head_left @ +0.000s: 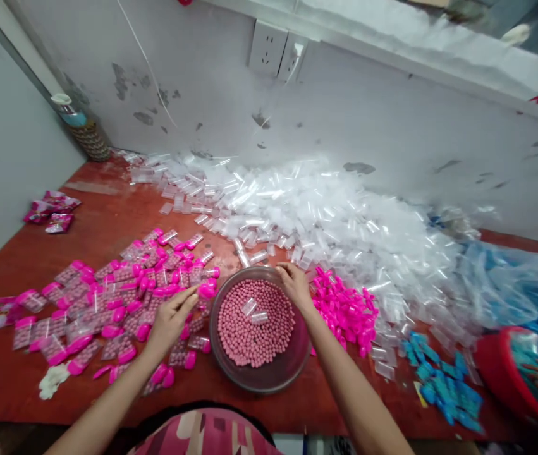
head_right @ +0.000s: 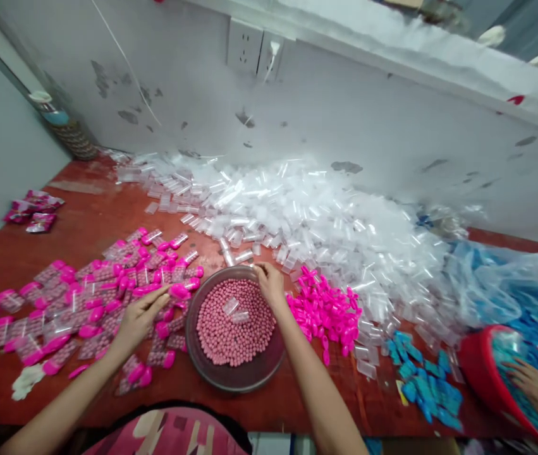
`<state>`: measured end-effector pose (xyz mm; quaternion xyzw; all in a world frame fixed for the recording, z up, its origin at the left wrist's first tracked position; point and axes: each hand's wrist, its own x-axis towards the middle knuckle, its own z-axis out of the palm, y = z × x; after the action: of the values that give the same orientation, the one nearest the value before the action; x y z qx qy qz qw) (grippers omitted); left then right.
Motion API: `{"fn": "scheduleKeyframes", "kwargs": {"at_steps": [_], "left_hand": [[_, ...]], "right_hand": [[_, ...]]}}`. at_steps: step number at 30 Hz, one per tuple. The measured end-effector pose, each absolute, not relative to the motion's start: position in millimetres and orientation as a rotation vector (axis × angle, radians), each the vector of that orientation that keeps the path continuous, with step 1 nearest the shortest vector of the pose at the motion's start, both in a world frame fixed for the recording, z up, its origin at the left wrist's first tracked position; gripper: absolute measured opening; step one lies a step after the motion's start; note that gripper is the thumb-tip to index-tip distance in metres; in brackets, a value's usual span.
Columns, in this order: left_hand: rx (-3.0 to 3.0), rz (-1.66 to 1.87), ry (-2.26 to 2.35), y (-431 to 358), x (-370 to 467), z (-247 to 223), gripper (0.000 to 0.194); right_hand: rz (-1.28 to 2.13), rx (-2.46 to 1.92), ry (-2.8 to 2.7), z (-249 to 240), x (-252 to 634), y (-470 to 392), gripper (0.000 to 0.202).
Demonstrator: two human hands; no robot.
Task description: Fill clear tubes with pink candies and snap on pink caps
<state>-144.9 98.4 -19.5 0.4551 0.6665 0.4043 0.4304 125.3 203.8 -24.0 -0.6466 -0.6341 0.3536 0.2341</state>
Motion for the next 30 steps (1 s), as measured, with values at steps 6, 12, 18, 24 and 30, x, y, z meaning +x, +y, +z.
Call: {"fn": "scheduleKeyframes", "kwargs": {"at_steps": [6,12,18,24,30], "left_hand": [[1.174,0.884,1.779,108.4,-153.0,-41.7,0.043],[1.340,0.810,1.656,110.2,-110.6,-45.0,0.032],[1.781,0.478,1.436,125.2,-61.2,-61.0,0.030],[2.139,-0.124,1.481,143.0,-13.1,-84.0,0.036],[2.145,-0.233,1.593,134.7,-13.5,-92.0,0.028]], "right_hand": [[0.907,-2.010,-1.990,-79.7,125.4,297.9,0.013],[0.909,-2.001,-2.111,-84.6,105.9,301.5,0.022],[0.947,-2.030,-2.319,-73.6,129.0,200.3,0.032],[0.961,-2.440,-1.970,-113.0,133.3,113.6,0.042],[0.813,-2.352,-1.901,-123.2,110.2,103.6,0.027]]}}
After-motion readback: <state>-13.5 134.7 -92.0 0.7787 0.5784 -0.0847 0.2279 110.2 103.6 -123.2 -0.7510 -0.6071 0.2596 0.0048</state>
